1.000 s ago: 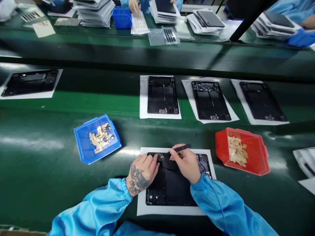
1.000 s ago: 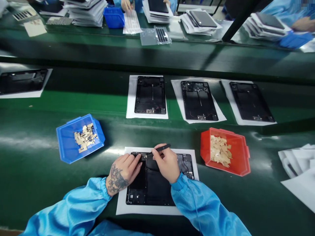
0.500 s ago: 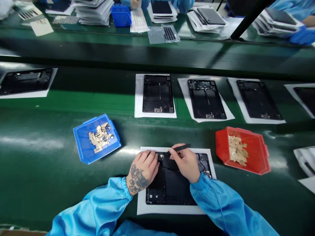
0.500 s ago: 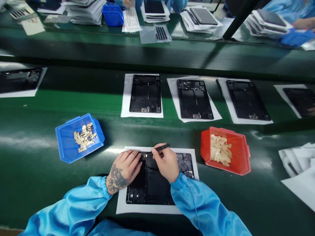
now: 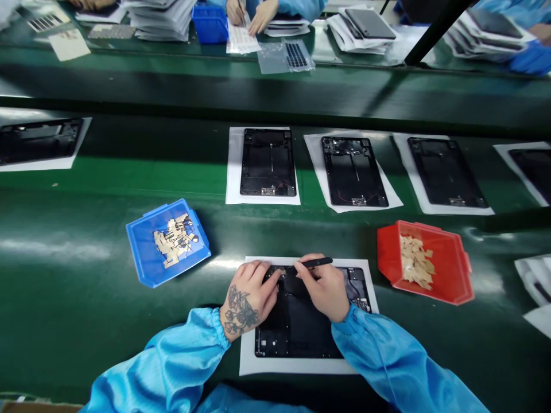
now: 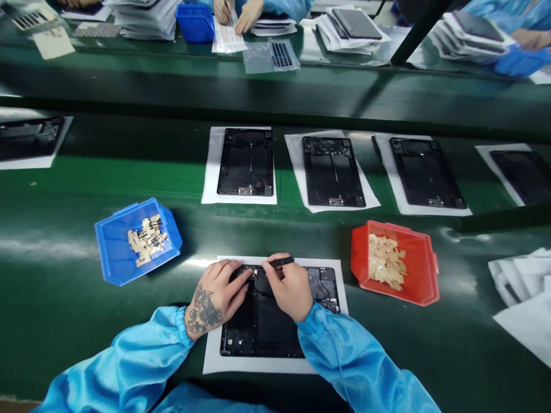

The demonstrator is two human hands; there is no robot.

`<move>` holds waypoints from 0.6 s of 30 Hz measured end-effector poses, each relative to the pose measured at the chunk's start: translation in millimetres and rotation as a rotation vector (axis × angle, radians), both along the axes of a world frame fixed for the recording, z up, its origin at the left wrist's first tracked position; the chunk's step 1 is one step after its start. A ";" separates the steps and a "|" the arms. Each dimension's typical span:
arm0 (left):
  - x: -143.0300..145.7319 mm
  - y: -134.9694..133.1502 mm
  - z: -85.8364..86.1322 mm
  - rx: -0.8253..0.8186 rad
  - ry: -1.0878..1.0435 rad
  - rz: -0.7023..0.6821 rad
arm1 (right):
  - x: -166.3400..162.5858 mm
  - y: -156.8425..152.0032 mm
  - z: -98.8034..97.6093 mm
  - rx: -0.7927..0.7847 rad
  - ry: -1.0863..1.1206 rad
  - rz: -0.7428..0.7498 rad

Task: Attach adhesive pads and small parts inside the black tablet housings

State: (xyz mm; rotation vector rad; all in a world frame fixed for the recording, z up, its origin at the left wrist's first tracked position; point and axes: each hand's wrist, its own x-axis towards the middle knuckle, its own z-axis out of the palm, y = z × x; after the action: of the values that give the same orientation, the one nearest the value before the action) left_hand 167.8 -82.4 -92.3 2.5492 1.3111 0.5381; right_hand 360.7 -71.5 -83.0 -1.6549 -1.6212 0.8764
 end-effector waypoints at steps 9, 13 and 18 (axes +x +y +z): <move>4.9 1.6 8.2 -0.056 0.077 0.020 | 3.0 2.6 1.1 0.085 -0.032 -0.016; 6.8 -0.1 7.9 -0.065 0.089 0.031 | 6.3 1.9 2.6 0.122 0.008 -0.083; -0.6 0.2 6.8 -0.146 -0.001 0.009 | 5.8 -2.9 -3.5 -0.039 0.238 -0.077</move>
State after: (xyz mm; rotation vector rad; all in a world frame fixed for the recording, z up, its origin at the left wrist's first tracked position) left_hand 167.2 -82.3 -85.5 2.4254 1.3111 0.4284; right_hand 366.5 -74.4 -86.5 -1.5629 -1.3784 1.0291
